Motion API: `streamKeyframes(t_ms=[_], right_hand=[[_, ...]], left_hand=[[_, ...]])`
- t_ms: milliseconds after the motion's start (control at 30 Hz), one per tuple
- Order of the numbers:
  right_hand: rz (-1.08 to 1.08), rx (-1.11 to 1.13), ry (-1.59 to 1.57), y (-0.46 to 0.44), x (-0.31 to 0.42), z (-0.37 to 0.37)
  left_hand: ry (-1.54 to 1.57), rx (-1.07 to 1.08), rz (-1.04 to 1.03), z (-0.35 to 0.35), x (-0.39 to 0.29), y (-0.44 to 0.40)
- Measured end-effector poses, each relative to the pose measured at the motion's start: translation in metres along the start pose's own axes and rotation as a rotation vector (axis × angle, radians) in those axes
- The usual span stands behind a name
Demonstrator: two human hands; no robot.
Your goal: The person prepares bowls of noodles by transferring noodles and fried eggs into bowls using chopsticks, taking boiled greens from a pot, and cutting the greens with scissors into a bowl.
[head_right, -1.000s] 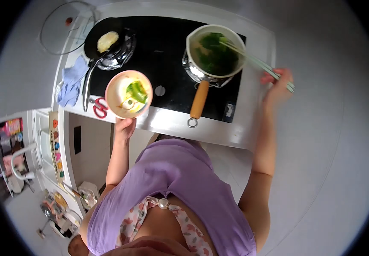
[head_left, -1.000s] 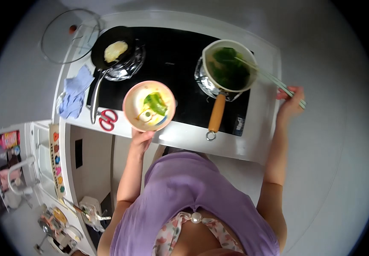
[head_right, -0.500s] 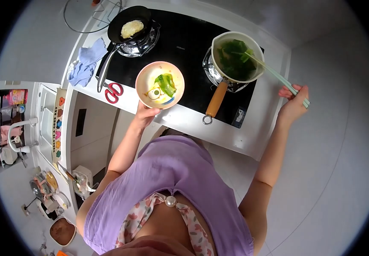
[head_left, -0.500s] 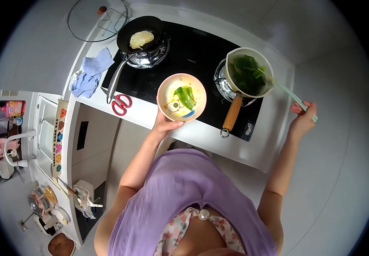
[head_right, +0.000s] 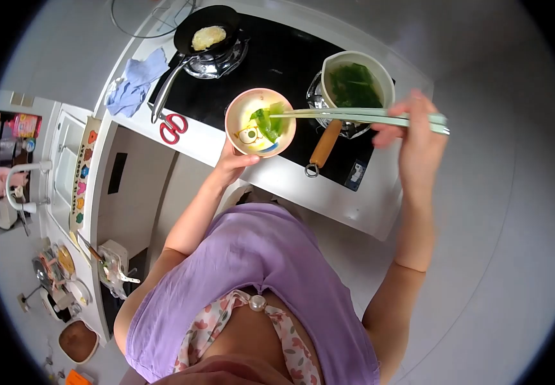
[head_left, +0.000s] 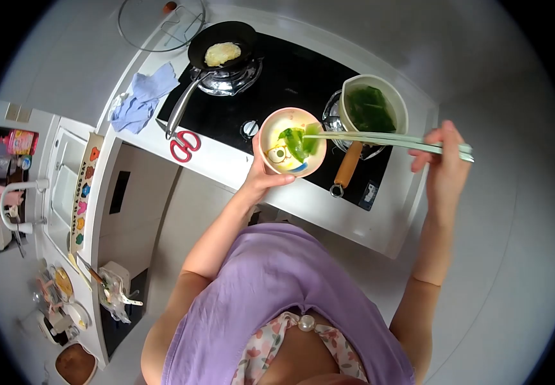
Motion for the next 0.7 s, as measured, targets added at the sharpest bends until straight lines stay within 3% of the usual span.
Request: streamKeyframes(t_ms=[167, 367, 433, 500, 567, 700], right_hand=[[-0.023, 0.330, 0.129, 0.010, 0.003, -0.059], [0.233, 0.396, 0.015, 0.026, 0.029, -0.067], [0.215, 0.481, 0.110, 0.034, 0.032, -0.090], [0.289, 0.388, 0.002, 0.041, 0.037, -0.087], [0.365, 0.212, -0.353, 0.045, 0.045, -0.076], [0.326, 0.159, -0.390, 0.092, 0.011, -0.153]], left_hand=[[0.060, -0.060, -0.045, 0.005, 0.004, 0.026], [0.185, -0.168, -0.109, 0.030, 0.000, 0.070], [0.280, -0.170, -0.148, 0.034, -0.011, 0.079], [0.343, -0.145, -0.184, 0.042, -0.021, 0.093], [0.394, -0.111, -0.231, 0.056, -0.037, 0.119], [0.314, -0.097, -0.193, 0.081, -0.066, 0.174]])
Point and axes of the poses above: each hand's wrist, its own y-axis away from the middle knuckle, its own z-axis out of the back of the hand, x = y × z, the point moved 8 cm from there along -y, towards the middle knuckle, and after that the axes turned 13 degrees about y, right-handed, at the moved point
